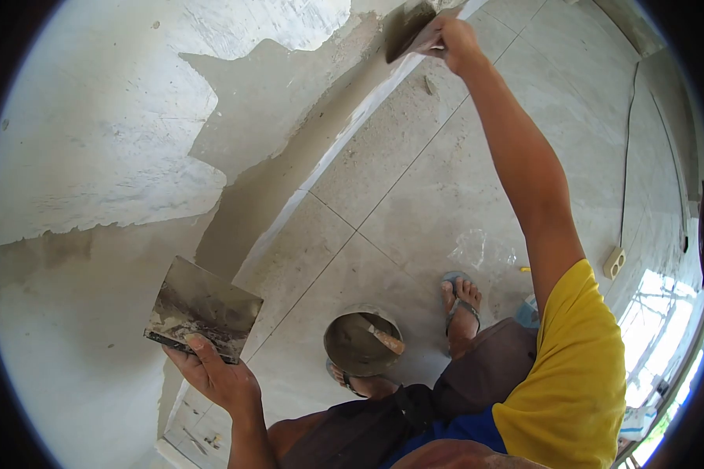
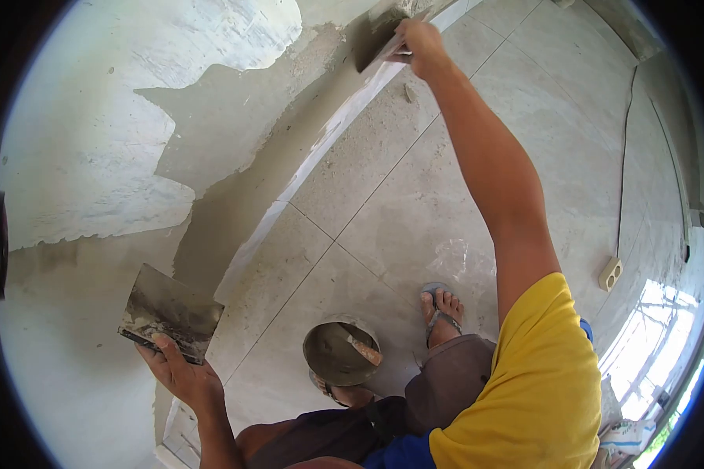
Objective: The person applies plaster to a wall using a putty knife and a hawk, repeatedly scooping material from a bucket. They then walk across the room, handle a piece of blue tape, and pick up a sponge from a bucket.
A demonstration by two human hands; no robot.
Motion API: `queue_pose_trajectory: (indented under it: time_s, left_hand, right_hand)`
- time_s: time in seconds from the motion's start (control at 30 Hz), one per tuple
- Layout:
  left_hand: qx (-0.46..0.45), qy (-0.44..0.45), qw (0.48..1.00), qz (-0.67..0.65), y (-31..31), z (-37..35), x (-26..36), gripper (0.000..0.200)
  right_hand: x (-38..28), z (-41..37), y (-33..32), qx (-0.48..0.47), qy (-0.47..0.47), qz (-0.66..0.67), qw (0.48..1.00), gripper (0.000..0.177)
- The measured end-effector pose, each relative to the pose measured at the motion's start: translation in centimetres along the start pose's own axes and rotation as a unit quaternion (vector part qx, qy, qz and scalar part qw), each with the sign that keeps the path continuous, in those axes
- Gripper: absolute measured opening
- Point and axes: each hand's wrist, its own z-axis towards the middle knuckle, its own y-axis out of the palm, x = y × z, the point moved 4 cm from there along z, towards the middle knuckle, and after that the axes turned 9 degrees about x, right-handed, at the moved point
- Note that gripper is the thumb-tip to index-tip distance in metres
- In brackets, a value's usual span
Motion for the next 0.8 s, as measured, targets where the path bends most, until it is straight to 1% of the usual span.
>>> queue_pose_trajectory:
  time_s: [0.07, 0.13, 0.2, 0.23, 0.3, 0.33, 0.37, 0.4, 0.43, 0.47, 0.5, 0.53, 0.57, 0.6, 0.63, 0.7, 0.73, 0.8]
  left_hand:
    - [-0.001, 0.0, 1.0, -0.002, 0.0, 0.0, 0.1, 0.054]
    - [0.001, -0.013, 1.0, 0.004, -0.2, 0.0, 0.0, 0.053]
    - [-0.002, -0.015, 1.0, 0.0, -0.1, -0.1, 0.0, 0.053]
    - [-0.004, -0.015, 1.0, -0.004, 0.0, -0.1, 0.0, 0.053]
    - [-0.011, -0.031, 0.999, -0.001, 0.1, -0.1, 0.0, 0.054]
    - [-0.02, -0.047, 0.999, 0.002, 0.2, -0.1, 0.0, 0.055]
    - [-0.017, -0.048, 0.999, 0.003, 0.3, -0.1, -0.4, 0.055]
    - [-0.029, -0.067, 0.997, -0.005, 0.4, 0.0, -1.3, 0.054]
    - [-0.034, -0.088, 0.995, -0.011, 0.4, 0.0, -1.8, 0.053]
    - [-0.061, -0.048, 0.983, 0.165, 0.6, 0.1, -1.6, 0.05]
    - [-0.093, -0.02, 0.935, 0.342, 0.7, 0.1, -1.7, 0.048]
    - [-0.137, -0.156, 0.941, 0.266, -0.2, 0.1, -3.6, 0.047]
    - [-0.169, -0.279, 0.929, 0.174, -1.0, 0.2, -6.1, 0.045]
    - [-0.221, -0.303, 0.912, 0.167, -1.4, 0.1, -7.8, 0.045]
    - [-0.273, -0.329, 0.891, 0.154, -1.9, -0.6, -9.6, 0.044]
    - [-0.265, -0.434, 0.854, 0.109, -3.2, -2.2, -13.5, 0.042]
    - [-0.252, -0.451, 0.849, 0.112, -4.3, -3.2, -15.5, 0.042]
    - [-0.255, -0.549, 0.787, 0.119, -6.6, -6.2, -19.4, 0.043]
  right_hand:
    - [-1.4, -0.8, -2.2, 0.03, -0.036, 0.04, 0.998, 0.013]
    - [-0.2, -0.5, -4.6, 0.03, -0.031, 0.058, 0.997, 0.016]
    - [2.8, 0.0, -6.7, 0.063, 0.008, -0.034, 0.997, 0.019]
    - [4.0, -0.2, -7.0, 0.062, 0.009, -0.035, 0.997, 0.019]
    - [6.6, -1.0, -8.0, 0.095, 0.011, -0.073, 0.993, 0.021]
    - [8.0, -1.2, -8.9, 0.094, 0.013, -0.074, 0.993, 0.021]
    - [9.4, -1.5, -9.4, 0.066, 0.028, -0.049, 0.996, 0.024]
    - [10.3, -2.0, -9.2, 0.033, 0.045, -0.024, 0.998, 0.032]
    - [10.4, -4.0, -8.0, 0.019, 0.051, -0.029, 0.998, 0.032]
    - [10.8, -6.5, -6.9, -0.028, 0.066, -0.018, 0.997, 0.034]
    - [11.3, -9.7, -6.2, -0.073, 0.091, -0.009, 0.993, 0.037]
    - [11.9, -12.2, -5.8, -0.091, 0.117, -0.024, 0.989, 0.037]
    - [12.4, -14.4, -4.8, -0.163, 0.159, -0.03, 0.973, 0.038]
    - [13.1, -16.6, -4.1, -0.23, 0.204, -0.035, 0.951, 0.039]
    - [13.9, -18.4, -4.0, -0.244, 0.227, -0.046, 0.942, 0.039]
    - [15.7, -21.3, -4.1, -0.315, 0.292, -0.103, 0.897, 0.042]
    - [16.6, -22.8, -4.6, -0.32, 0.31, -0.111, 0.888, 0.042]
    - [17.8, -25.6, -5.6, -0.345, 0.385, -0.127, 0.847, 0.044]
